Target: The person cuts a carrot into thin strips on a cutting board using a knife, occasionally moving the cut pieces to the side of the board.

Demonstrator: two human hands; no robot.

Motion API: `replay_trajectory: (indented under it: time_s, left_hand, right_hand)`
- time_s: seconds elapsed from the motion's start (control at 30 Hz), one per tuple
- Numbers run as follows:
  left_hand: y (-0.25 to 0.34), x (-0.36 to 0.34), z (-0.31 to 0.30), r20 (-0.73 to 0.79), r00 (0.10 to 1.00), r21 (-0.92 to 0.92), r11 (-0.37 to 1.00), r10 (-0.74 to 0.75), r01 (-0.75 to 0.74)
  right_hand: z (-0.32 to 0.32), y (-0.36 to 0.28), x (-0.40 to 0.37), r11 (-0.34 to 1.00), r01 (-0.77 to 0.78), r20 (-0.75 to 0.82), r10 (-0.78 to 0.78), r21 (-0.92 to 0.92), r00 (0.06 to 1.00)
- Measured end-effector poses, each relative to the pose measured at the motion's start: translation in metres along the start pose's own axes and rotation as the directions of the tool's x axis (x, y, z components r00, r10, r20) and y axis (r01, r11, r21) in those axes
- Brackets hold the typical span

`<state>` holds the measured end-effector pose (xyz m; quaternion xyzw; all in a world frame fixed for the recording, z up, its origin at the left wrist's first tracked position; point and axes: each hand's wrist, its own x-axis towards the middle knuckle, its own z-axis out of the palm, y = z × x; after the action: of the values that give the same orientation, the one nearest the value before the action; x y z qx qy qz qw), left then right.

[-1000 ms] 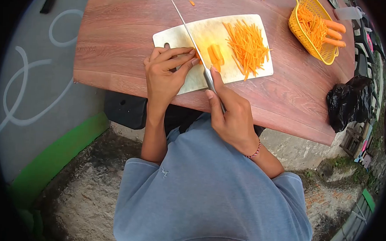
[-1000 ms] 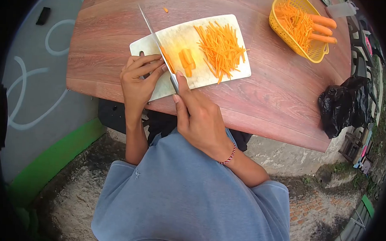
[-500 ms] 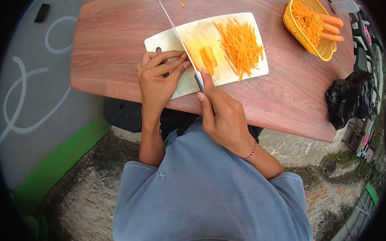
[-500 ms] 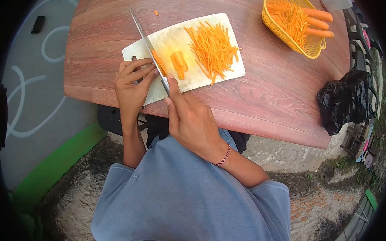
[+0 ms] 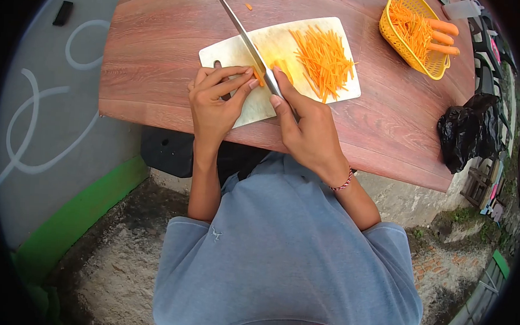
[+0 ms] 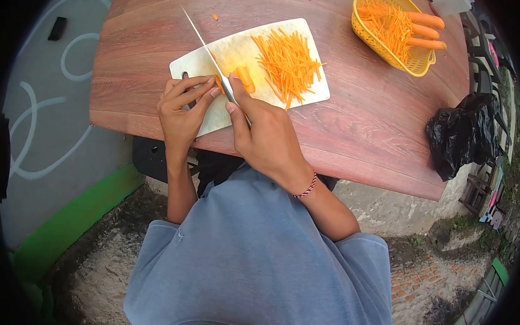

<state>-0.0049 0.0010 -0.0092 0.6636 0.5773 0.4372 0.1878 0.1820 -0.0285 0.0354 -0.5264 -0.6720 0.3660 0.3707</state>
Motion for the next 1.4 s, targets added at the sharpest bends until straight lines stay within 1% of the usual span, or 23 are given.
replay_trajectory:
  time_s: [0.07, 0.1, 0.17, 0.23, 0.3, 0.43, 0.5, 0.6, 0.73, 0.87, 0.93, 1.2, 1.27, 1.3, 1.37, 1.4]
  left_hand:
    - [0.004, 0.0, -0.001, 0.033, 0.999, 0.015, 1.0, 0.002, -0.003]
    - [0.004, -0.001, -0.001, 0.029, 1.0, 0.019, 1.0, 0.0, 0.0]
    - [0.004, -0.002, 0.0, 0.021, 0.999, 0.063, 0.998, 0.025, -0.026]
    - [0.003, -0.002, 0.0, 0.016, 0.999, 0.066, 0.997, 0.028, -0.029]
    - [0.003, -0.002, 0.0, 0.012, 0.999, 0.068, 0.997, 0.032, -0.032]
    - [0.002, -0.003, 0.0, 0.011, 0.999, 0.071, 0.996, 0.049, -0.049]
    - [0.002, -0.003, 0.0, 0.005, 0.998, 0.075, 0.995, 0.06, -0.06]
    - [0.003, -0.004, -0.001, 0.008, 0.998, 0.08, 0.995, 0.059, -0.059]
    - [0.005, -0.007, -0.002, 0.032, 0.996, 0.133, 0.988, 0.077, -0.081]
    - [0.011, -0.012, -0.005, 0.067, 0.995, 0.191, 0.977, 0.079, -0.091]
    - [0.009, -0.015, -0.004, 0.07, 0.995, 0.172, 0.981, 0.074, -0.085]
    - [0.006, -0.016, -0.002, 0.059, 0.997, 0.15, 0.987, 0.046, -0.054]
    - [0.008, -0.014, -0.004, 0.048, 0.996, 0.207, 0.975, 0.07, -0.078]
    - [0.008, -0.014, -0.004, 0.048, 0.996, 0.207, 0.975, 0.07, -0.079]
    - [0.009, -0.014, -0.004, 0.035, 0.999, 0.154, 0.988, 0.003, -0.008]
    - [0.008, -0.013, -0.004, 0.035, 0.999, 0.155, 0.988, 0.001, -0.007]
  right_hand:
    - [-0.012, -0.011, 0.001, 0.989, -0.148, 0.071, 0.147, 0.009, 0.987]
    - [-0.014, -0.01, -0.001, 0.994, -0.113, 0.057, 0.112, -0.001, 0.992]
    - [-0.016, -0.011, -0.006, 0.994, -0.11, 0.068, 0.109, 0.013, 0.992]
    - [-0.017, -0.012, -0.009, 0.994, -0.107, 0.076, 0.105, 0.025, 0.992]
    - [-0.017, -0.014, -0.012, 0.987, -0.158, 0.112, 0.154, 0.023, 0.982]
    - [-0.013, -0.012, -0.017, 0.992, -0.125, 0.1, 0.123, 0.009, 0.987]
    - [-0.013, -0.012, -0.02, 0.977, -0.208, 0.129, 0.201, 0.042, 0.971]
    - [-0.014, -0.012, -0.024, 0.976, -0.21, 0.134, 0.201, 0.059, 0.97]
    - [-0.012, -0.008, -0.031, 0.981, -0.181, 0.112, 0.174, 0.063, 0.978]
    - [-0.012, -0.007, -0.037, 0.971, -0.211, 0.12, 0.197, 0.115, 0.973]
    - [-0.011, -0.006, -0.039, 0.967, -0.212, 0.118, 0.196, 0.142, 0.973]
    - [-0.008, -0.008, -0.04, 0.976, -0.19, 0.097, 0.18, 0.109, 0.979]
    - [-0.006, -0.008, -0.041, 0.978, -0.181, 0.087, 0.172, 0.106, 0.981]
    - [-0.005, -0.008, -0.042, 0.979, -0.173, 0.077, 0.166, 0.103, 0.983]
    - [-0.006, -0.009, -0.042, 0.977, -0.188, 0.084, 0.18, 0.101, 0.98]
    - [-0.006, -0.009, -0.042, 0.974, -0.203, 0.09, 0.194, 0.1, 0.977]
